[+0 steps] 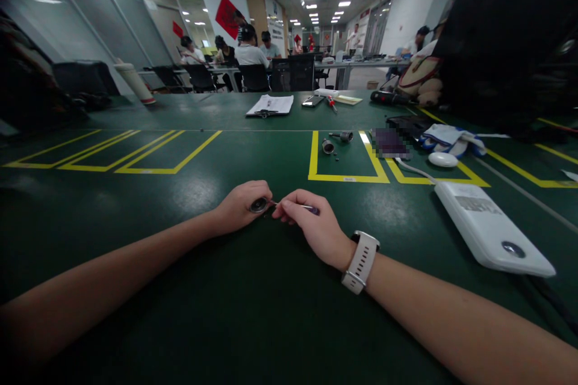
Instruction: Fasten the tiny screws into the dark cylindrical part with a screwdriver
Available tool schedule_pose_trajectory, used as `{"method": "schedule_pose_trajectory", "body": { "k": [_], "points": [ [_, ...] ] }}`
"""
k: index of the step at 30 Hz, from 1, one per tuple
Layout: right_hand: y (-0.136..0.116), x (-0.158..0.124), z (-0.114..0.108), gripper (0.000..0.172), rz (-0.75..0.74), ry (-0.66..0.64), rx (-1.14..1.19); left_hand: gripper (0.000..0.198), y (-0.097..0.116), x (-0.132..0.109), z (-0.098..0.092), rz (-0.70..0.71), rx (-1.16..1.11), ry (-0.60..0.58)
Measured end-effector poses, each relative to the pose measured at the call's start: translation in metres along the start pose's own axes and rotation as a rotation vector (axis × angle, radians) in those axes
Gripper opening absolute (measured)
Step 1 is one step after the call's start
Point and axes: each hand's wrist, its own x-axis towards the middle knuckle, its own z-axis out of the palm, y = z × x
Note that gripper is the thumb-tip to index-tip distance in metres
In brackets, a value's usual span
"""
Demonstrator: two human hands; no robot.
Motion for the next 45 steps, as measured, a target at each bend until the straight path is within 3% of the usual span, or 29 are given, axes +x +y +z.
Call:
{"method": "schedule_pose_trajectory", "body": {
  "k": [4,11,19,29,34,39,45],
  "points": [
    [-0.003,-0.002,0.001,0.018,-0.011,-0.027,-0.113,0.01,0.002,0.0,-0.001,-0.012,0.07,-0.028],
    [0.006,0.006,-0.002,0.016,0.121,-0.005,0.217,0.011,0.002,0.0,-0.001,0.019,0.058,-0.024],
    [0.006,0.006,-0.001,0.015,0.132,0.024,0.279,0.006,0.0,0.001,0.0,-0.024,-0.036,-0.016],
    [0.012,0.008,-0.005,0.016,0.02,0.274,0.292,0.016,-0.001,0.004,0.0,-0.233,-0.092,0.076],
    [0.016,0.01,-0.005,0.013,0.022,0.326,0.266,0.013,0.002,0.006,-0.005,-0.247,-0.083,-0.03],
    [0.016,0.01,-0.004,0.012,0.02,0.334,0.255,0.017,0.008,0.008,-0.009,-0.113,-0.008,-0.157],
    [0.016,0.011,-0.002,0.011,0.017,0.348,0.259,0.041,0.017,0.007,-0.013,-0.018,0.086,-0.238]
  ]
}}
